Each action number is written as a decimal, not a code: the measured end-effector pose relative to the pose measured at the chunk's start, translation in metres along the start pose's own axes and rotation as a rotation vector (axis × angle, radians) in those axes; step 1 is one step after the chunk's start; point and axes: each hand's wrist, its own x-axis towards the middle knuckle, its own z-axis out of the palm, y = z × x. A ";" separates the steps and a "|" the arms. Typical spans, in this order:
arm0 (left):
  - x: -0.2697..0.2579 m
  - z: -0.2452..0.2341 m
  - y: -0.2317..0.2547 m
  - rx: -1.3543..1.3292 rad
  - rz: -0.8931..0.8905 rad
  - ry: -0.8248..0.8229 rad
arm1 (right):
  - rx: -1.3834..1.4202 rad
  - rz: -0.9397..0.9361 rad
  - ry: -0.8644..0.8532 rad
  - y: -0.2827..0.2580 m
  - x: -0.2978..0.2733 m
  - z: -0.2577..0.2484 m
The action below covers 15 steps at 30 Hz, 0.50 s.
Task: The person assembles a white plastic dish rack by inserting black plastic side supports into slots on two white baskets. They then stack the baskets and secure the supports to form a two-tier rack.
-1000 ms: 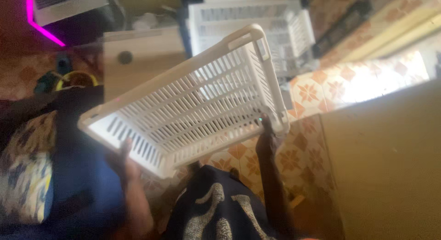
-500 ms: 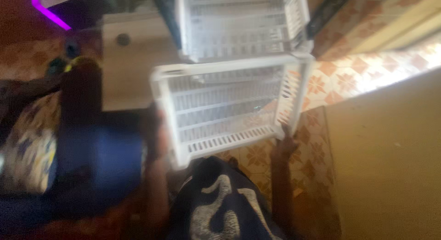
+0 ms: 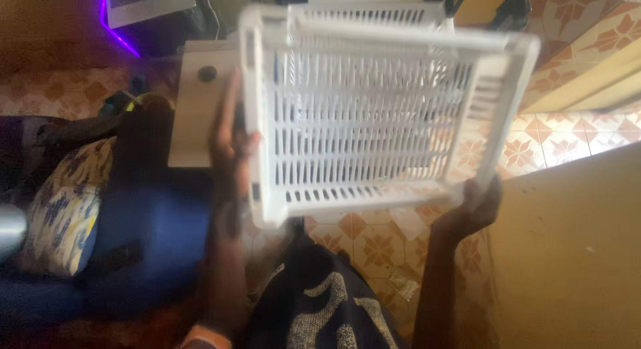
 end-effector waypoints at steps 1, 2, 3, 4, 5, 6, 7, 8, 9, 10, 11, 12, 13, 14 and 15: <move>0.016 -0.003 -0.002 0.055 0.072 0.023 | 0.034 -0.073 -0.012 -0.010 0.012 0.010; 0.033 -0.007 -0.004 0.085 0.108 0.057 | 0.048 -0.108 -0.008 -0.020 0.023 0.022; 0.049 -0.011 -0.007 0.086 0.141 0.065 | 0.062 -0.144 -0.002 -0.029 0.034 0.033; 0.067 -0.013 -0.009 0.087 0.175 0.072 | 0.075 -0.181 0.005 -0.038 0.044 0.045; 0.085 -0.015 -0.012 0.060 0.207 0.053 | 0.007 -0.285 -0.007 -0.046 0.055 0.054; 0.103 -0.017 -0.016 0.034 0.240 0.033 | -0.063 -0.388 -0.020 -0.054 0.065 0.064; 0.120 -0.019 -0.020 0.005 0.271 0.012 | -0.136 -0.490 -0.036 -0.060 0.073 0.074; 0.136 -0.020 -0.025 -0.024 0.302 -0.008 | -0.139 -0.443 -0.010 -0.065 0.083 0.084; 0.150 -0.021 -0.032 -0.066 0.316 -0.027 | -0.142 -0.397 0.013 -0.069 0.092 0.095; 0.163 -0.021 -0.039 -0.109 0.330 -0.042 | -0.145 -0.350 0.036 -0.072 0.101 0.107; 0.176 -0.023 -0.046 -0.165 0.324 -0.060 | -0.159 -0.349 0.058 -0.075 0.108 0.117; 0.187 -0.022 -0.054 -0.176 0.330 -0.066 | -0.173 -0.347 0.081 -0.079 0.117 0.125; 0.202 -0.020 -0.060 -0.187 0.346 -0.069 | -0.178 -0.351 0.107 -0.080 0.128 0.139; 0.215 -0.013 -0.067 -0.152 0.374 -0.060 | -0.227 -0.380 0.059 -0.083 0.132 0.147; 0.229 -0.012 -0.075 -0.121 0.372 -0.047 | -0.275 -0.408 0.011 -0.088 0.128 0.148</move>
